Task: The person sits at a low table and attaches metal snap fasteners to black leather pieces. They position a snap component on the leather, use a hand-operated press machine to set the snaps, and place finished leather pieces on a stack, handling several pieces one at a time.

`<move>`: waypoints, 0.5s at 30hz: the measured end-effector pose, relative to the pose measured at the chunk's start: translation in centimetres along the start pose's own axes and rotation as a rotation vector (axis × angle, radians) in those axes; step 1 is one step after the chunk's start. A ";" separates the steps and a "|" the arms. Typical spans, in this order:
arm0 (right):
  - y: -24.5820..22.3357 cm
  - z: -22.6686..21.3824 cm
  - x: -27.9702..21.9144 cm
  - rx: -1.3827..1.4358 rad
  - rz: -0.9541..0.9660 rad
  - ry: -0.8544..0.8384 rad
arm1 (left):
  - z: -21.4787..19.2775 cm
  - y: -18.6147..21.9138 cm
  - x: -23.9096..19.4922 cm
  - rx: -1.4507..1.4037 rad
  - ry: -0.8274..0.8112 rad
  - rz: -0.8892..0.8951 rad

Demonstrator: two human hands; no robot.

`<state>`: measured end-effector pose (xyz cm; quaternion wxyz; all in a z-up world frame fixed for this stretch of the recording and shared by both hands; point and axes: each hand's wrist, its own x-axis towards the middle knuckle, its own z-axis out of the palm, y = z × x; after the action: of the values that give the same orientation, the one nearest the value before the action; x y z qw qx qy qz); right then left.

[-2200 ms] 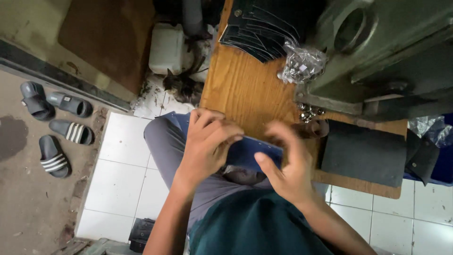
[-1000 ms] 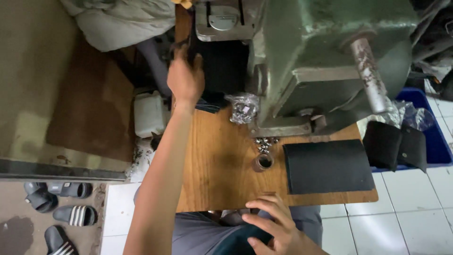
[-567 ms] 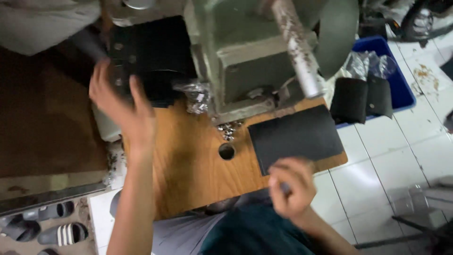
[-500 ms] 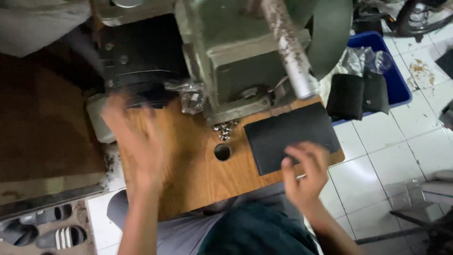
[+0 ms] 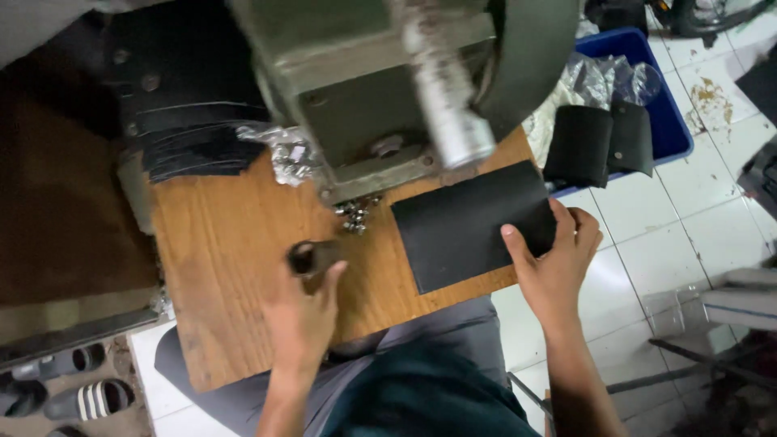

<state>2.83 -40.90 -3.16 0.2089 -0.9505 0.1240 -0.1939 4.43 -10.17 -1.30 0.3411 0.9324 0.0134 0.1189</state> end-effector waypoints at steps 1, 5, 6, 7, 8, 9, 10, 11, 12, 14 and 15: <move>0.0 0.2 0.0 0.021 -0.003 0.013 | -0.2 -0.4 0.4 0.007 0.047 0.008; -0.2 0.4 0.0 -0.013 -0.012 0.061 | -1.1 -0.4 2.8 0.000 0.040 -0.044; -0.2 0.4 0.0 -0.017 -0.001 0.065 | -1.1 -0.2 3.5 -0.001 0.031 -0.035; -0.2 0.3 0.0 -0.035 0.002 0.067 | -1.2 0.0 4.2 -0.006 0.017 -0.021; -0.3 0.4 0.2 -0.051 0.003 0.070 | -1.3 0.1 4.9 -0.010 0.005 -0.006; -0.3 0.4 0.2 -0.054 0.012 0.075 | -0.7 -0.8 5.2 -0.012 -0.001 0.002; -0.3 0.3 0.2 -0.042 0.024 0.066 | -0.2 -1.7 5.3 0.035 0.011 0.047; -0.3 0.3 0.2 -0.030 0.037 0.058 | 0.3 -2.7 5.4 0.081 0.024 0.092; -0.3 0.3 0.2 -0.032 0.040 0.055 | 0.2 -1.3 5.2 0.080 0.020 0.091; -0.5 0.4 0.4 -0.010 0.010 0.113 | -0.1 1.2 4.9 -0.212 0.021 -0.143; -0.6 0.3 0.3 -0.011 0.011 0.112 | 0.6 0.3 4.0 -0.211 0.020 -0.144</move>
<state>3.32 -40.36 -3.09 0.1976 -0.9386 0.1416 -0.2449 8.48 -10.36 -0.65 0.4450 0.8866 0.0712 0.1042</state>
